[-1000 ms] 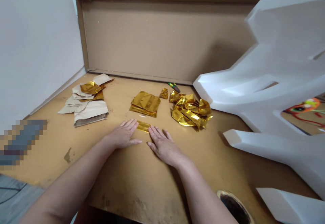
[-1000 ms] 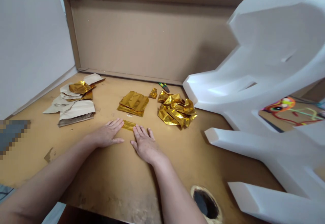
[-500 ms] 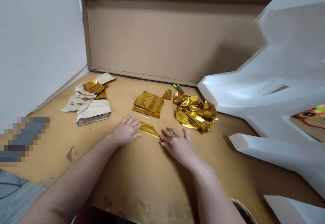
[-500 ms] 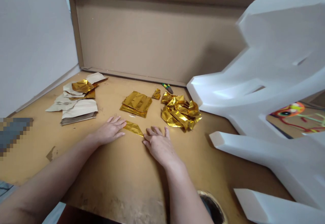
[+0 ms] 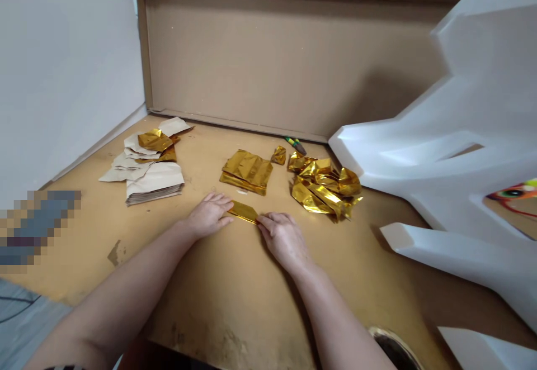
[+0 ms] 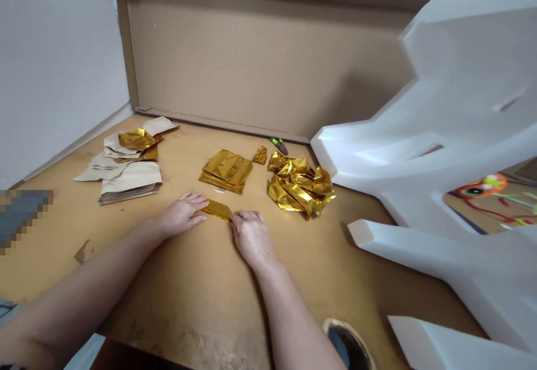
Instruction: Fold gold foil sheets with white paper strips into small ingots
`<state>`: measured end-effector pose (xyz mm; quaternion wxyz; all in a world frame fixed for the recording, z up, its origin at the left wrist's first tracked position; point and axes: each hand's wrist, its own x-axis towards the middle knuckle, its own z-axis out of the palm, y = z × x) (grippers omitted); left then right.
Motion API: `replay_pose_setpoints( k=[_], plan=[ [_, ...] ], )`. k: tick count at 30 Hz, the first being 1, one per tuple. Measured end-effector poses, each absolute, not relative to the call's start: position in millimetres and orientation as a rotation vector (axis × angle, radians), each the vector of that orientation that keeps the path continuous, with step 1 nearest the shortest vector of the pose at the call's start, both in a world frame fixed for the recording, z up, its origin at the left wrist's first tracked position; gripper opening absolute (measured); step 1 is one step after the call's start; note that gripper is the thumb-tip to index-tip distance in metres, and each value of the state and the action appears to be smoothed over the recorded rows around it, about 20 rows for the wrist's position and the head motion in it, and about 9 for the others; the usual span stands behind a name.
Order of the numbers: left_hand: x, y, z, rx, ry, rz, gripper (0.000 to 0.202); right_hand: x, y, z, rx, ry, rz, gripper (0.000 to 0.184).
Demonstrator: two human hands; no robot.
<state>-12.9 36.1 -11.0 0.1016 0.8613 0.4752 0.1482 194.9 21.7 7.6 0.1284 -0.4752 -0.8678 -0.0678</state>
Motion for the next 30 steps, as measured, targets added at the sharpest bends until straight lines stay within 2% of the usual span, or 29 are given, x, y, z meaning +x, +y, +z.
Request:
replay_pose_setpoints(
  k=[4,10,15,21,30],
  plan=[
    [-13,36,-11,2.606,1.345,0.536,0.029,195,22,5,-1.384,-2.468,-0.183,0.028],
    [-15,38,-14,2.631,1.346,0.632,0.019,200,25,2,-1.320,-2.251,-0.003,0.023],
    [-14,37,-13,2.635,1.330,0.700,0.020,199,24,4,-1.229,-2.150,0.166,0.019],
    [-8,28,0,2.629,1.276,0.604,0.021,195,18,8,-1.248,-2.210,0.155,0.019],
    [0,17,16,2.659,1.249,0.492,0.021,183,12,13,-1.196,-2.211,0.396,0.026]
  ],
)
